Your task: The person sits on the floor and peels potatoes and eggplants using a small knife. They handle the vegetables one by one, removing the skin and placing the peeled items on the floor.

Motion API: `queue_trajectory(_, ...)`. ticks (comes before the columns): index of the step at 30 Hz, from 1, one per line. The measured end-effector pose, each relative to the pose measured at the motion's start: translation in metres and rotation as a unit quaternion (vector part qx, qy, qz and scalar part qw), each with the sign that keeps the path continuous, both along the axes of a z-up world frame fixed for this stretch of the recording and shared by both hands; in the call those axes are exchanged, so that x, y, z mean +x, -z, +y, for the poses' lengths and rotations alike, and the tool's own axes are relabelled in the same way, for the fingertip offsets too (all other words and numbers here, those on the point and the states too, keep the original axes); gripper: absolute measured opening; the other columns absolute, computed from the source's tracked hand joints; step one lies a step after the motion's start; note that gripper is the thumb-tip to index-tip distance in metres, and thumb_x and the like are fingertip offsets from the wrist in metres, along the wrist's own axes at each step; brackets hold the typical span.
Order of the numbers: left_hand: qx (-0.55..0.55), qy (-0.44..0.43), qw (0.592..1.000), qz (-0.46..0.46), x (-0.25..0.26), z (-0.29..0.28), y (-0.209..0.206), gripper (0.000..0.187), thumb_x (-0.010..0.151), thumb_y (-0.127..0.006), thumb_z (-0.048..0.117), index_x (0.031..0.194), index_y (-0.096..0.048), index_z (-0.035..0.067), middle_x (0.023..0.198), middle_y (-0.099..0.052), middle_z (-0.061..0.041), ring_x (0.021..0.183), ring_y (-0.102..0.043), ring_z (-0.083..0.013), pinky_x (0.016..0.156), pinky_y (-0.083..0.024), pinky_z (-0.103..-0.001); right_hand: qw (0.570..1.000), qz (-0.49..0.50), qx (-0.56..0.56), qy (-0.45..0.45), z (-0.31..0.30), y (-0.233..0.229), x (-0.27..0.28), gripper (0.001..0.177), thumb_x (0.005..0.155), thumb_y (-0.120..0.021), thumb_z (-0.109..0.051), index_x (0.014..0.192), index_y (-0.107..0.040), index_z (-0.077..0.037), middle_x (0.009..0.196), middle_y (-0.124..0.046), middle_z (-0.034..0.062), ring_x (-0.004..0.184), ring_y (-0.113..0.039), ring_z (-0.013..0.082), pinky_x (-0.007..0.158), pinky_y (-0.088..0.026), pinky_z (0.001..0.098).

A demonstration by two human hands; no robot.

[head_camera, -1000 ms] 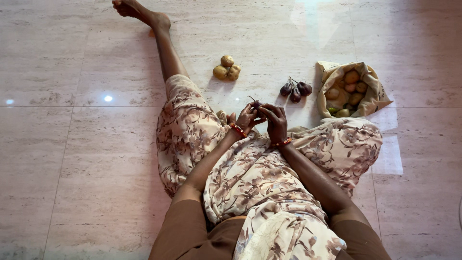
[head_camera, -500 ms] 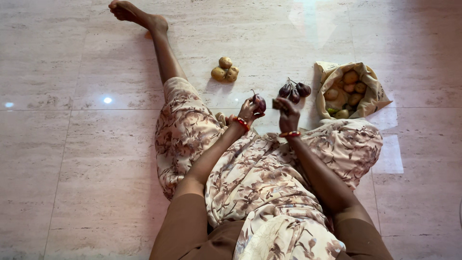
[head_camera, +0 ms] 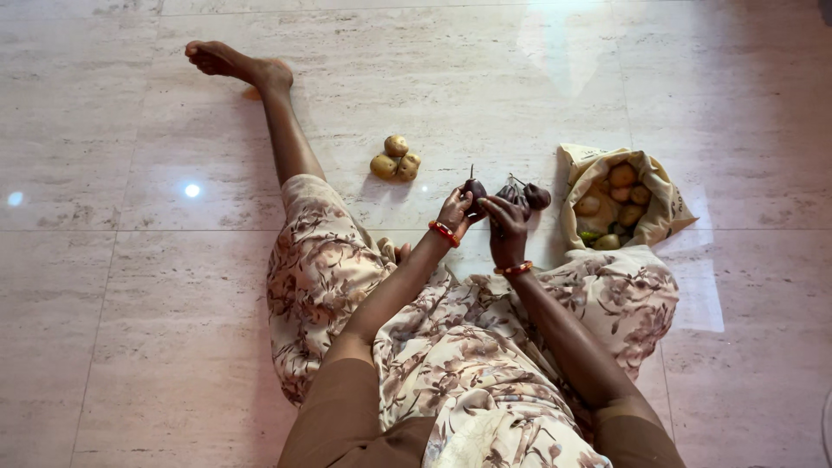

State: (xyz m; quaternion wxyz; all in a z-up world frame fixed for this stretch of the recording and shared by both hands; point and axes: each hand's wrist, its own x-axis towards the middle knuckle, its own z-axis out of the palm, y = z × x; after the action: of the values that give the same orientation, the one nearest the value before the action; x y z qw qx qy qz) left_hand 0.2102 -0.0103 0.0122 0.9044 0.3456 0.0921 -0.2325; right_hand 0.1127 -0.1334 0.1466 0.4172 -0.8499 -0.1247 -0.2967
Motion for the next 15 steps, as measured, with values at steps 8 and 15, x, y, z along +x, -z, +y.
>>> queue_trajectory(8, -0.104, -0.015, 0.994, 0.01, -0.032, 0.008, 0.012, 0.034, 0.11, -0.047, 0.024, 0.142, -0.05, 0.013, 0.125, -0.065, -0.009, 0.107, -0.067, -0.0262, 0.09, -0.059, -0.048, 0.999, 0.04, -0.014, -0.012, 0.016, -0.011, 0.023, 0.037, 0.092, -0.064, 0.007, 0.124, -0.074, -0.008, 0.125, -0.072, 0.0107, 0.116, -0.066, 0.03, 0.1, -0.053, 0.0382)
queue_trajectory(15, -0.15, -0.011, 0.988, 0.014, -0.04, 0.013, -0.014, 0.041, 0.105, -0.055, 0.023, 0.143, -0.049, 0.008, 0.129, -0.062, -0.006, 0.12, -0.062, -0.0238, 0.104, -0.054, -0.056, 0.92, 0.246, 0.298, -0.066, -0.01, 0.032, 0.037, 0.034, 0.098, -0.063, 0.008, 0.127, -0.071, -0.007, 0.122, -0.072, 0.0094, 0.114, -0.068, 0.0203, 0.1, -0.055, 0.0304)
